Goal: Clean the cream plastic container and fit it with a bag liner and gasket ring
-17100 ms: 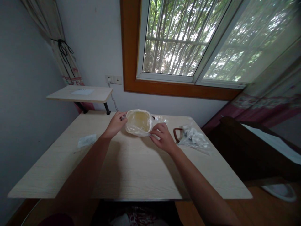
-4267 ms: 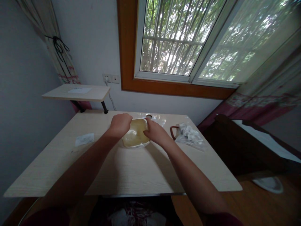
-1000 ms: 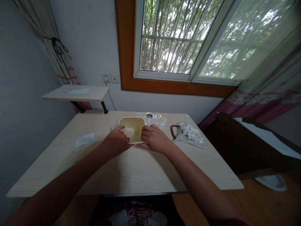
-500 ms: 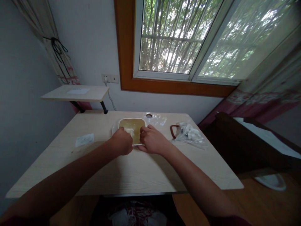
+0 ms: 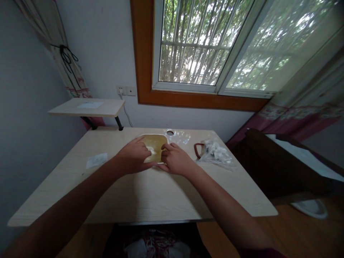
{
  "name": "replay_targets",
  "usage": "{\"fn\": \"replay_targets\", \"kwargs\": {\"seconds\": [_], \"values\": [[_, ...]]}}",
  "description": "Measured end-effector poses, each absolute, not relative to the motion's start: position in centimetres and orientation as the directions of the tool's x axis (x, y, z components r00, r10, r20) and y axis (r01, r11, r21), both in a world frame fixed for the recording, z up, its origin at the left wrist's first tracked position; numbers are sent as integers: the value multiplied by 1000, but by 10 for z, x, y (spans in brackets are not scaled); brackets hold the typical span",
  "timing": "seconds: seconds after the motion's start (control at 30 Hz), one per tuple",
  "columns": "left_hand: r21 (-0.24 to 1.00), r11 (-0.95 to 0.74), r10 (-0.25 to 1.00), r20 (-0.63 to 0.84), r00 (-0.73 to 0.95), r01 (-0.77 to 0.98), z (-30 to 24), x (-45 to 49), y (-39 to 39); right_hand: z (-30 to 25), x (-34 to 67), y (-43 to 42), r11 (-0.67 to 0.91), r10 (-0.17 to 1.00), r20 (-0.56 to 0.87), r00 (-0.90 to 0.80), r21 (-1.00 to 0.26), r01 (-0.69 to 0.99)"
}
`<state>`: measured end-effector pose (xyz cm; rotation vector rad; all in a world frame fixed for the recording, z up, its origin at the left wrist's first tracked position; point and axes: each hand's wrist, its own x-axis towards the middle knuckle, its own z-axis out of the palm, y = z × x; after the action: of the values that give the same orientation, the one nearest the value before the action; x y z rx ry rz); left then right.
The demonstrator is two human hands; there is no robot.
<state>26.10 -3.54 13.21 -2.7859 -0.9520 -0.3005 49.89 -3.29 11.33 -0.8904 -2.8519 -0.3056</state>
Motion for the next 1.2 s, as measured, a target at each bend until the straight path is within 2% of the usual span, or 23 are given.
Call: {"fn": "replay_targets", "kwargs": {"seconds": [0.07, 0.13, 0.2, 0.27, 0.4, 0.57, 0.7, 0.8, 0.93, 1.0, 1.07, 1.13, 1.2], "values": [[-49, -716, 624, 404, 669, 697, 134, 255, -33, 112, 501, -33, 804, 542, 203, -815, 155, 574], [45, -613, 678, 542, 496, 789, 129, 249, -28, 110, 502, -33, 807, 534, 212, -819, 162, 568], [155, -526, 720, 604, 341, 836, 119, 245, -21, 110, 502, -33, 810, 523, 224, -822, 170, 562], [283, -476, 778, 578, 248, 833, 107, 243, -14, 109, 501, -33, 815, 510, 238, -827, 175, 553], [512, -380, 902, 390, 186, 770, 94, 243, -7, 107, 501, -34, 831, 480, 281, -831, 158, 533], [566, -296, 942, 308, 136, 769, 95, 248, -16, 104, 510, -35, 826, 469, 453, -758, 79, 558], [561, -302, 939, 317, 138, 771, 91, 252, -18, 100, 513, -34, 794, 513, 600, -614, -60, 605], [572, -290, 943, 306, 129, 767, 88, 255, -17, 96, 510, -28, 773, 562, 681, -469, -230, 592], [623, -309, 940, 314, 133, 718, 90, 259, -13, 90, 502, -14, 727, 669, 672, -317, -503, 468], [686, -292, 949, 292, 116, 666, 89, 261, -10, 86, 498, -6, 669, 742, 604, -290, -640, 378], [808, -244, 967, 244, 71, 536, 84, 264, -6, 82, 493, 1, 581, 811, 524, -259, -772, 258], [947, -174, 985, 170, 41, 269, 76, 270, -1, 77, 488, 6, 470, 871, 440, -218, -877, 105], [997, -57, 997, 60, 58, -52, 64, 277, 3, 72, 483, 9, 367, 912, 368, -182, -929, -41]]}}
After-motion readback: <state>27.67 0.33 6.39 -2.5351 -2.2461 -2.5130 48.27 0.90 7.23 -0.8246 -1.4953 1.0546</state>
